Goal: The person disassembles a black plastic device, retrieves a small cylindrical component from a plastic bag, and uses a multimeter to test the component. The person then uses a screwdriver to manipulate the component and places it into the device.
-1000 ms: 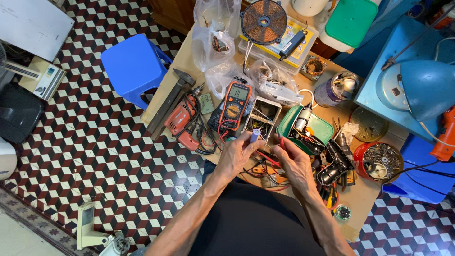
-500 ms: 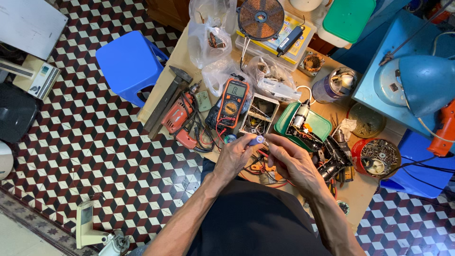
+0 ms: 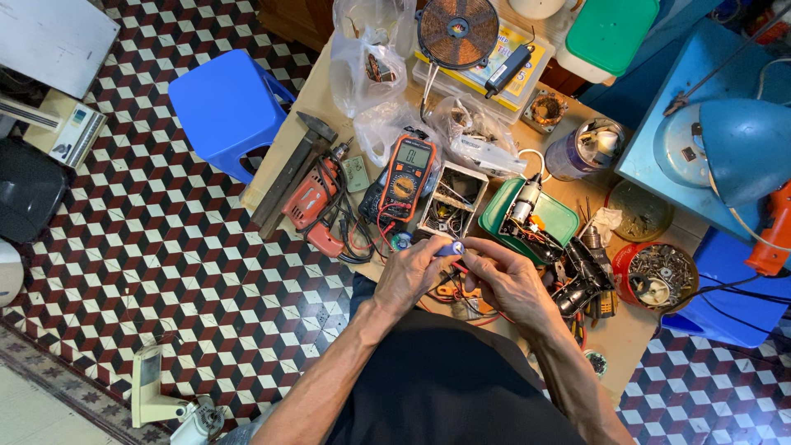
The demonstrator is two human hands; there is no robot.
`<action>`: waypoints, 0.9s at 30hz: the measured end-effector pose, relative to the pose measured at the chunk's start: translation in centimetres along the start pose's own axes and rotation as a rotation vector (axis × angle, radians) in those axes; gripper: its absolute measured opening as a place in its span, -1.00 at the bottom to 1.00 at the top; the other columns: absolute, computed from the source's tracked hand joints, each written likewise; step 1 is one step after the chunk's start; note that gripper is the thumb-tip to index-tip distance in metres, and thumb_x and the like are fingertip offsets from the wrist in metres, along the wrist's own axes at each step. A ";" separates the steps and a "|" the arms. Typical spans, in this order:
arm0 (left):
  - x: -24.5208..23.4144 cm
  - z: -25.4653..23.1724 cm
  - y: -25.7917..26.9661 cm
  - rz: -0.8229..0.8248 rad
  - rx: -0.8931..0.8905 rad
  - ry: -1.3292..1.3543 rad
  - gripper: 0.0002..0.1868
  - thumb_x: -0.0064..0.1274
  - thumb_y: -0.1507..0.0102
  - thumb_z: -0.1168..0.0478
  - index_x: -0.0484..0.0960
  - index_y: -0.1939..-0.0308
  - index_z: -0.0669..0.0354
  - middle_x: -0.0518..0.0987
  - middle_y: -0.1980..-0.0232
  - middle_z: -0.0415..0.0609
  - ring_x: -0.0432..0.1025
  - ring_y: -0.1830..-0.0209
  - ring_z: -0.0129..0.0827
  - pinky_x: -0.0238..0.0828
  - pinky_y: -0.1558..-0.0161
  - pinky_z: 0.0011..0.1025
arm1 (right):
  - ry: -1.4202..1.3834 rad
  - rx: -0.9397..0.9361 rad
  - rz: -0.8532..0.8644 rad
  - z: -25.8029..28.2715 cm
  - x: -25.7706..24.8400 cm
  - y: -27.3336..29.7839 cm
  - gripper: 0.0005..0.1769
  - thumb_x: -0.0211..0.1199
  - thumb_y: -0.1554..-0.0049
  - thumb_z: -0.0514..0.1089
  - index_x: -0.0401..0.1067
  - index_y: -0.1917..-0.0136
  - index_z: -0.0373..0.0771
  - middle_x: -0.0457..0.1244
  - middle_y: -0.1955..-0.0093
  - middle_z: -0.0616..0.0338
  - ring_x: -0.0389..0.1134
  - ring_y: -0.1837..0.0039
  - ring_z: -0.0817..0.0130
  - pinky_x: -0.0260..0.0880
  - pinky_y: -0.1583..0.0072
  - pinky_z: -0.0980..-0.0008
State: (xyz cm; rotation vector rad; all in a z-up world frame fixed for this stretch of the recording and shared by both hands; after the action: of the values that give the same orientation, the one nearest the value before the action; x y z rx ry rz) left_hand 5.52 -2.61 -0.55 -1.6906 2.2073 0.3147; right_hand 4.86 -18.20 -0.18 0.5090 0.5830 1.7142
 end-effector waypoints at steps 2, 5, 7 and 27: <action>-0.1 -0.5 -0.1 -0.018 0.021 -0.041 -0.73 0.11 -0.32 0.30 0.52 -0.10 0.05 0.63 0.20 0.03 0.59 0.30 -0.11 0.51 0.34 -0.20 | 0.025 -0.003 -0.012 0.0 -0.2 0.1 -0.51 0.20 -0.23 0.01 0.50 -0.35 -0.24 0.28 0.38 0.24 0.04 0.46 0.66 -0.03 0.42 0.59; -0.4 -1.3 -0.3 -0.043 0.064 -0.074 -0.75 0.12 -0.32 0.28 0.52 -0.07 0.06 0.62 0.22 0.04 0.58 0.29 -0.08 0.49 0.35 -0.18 | 0.066 0.023 -0.032 0.4 -0.5 0.1 -0.53 0.21 -0.20 0.00 0.52 -0.32 -0.21 0.28 0.38 0.25 0.03 0.48 0.63 -0.05 0.43 0.57; -0.2 -1.5 -0.3 -0.039 0.072 -0.077 -0.77 0.12 -0.33 0.27 0.51 -0.06 0.07 0.62 0.23 0.03 0.58 0.30 -0.07 0.49 0.36 -0.17 | 0.086 0.044 -0.042 0.4 -0.8 0.3 -0.53 0.21 -0.19 0.01 0.53 -0.32 -0.19 0.28 0.38 0.25 0.01 0.48 0.61 -0.08 0.44 0.56; -2.5 2.8 2.8 -0.138 -0.270 -0.101 -0.77 0.11 -0.36 0.11 0.57 -0.02 0.11 0.65 0.30 0.10 0.60 0.38 -0.12 0.44 0.39 -0.21 | 0.187 0.003 -0.040 -1.4 1.2 -3.8 -0.52 0.29 -0.20 0.12 0.54 -0.22 -0.27 0.22 0.36 0.31 0.12 0.37 0.62 0.09 0.31 0.49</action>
State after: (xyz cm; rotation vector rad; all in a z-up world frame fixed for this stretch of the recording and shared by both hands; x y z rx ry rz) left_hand 3.77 1.37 -2.23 -1.9078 2.0358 0.6726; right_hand 6.65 -16.45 -3.62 0.3395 0.7248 1.7341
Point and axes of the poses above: each hand's wrist, its own y-axis away from the middle knuckle, its own x-axis out of the palm, z = x × y, the point moved 9 cm from there along -y, towards the middle knuckle
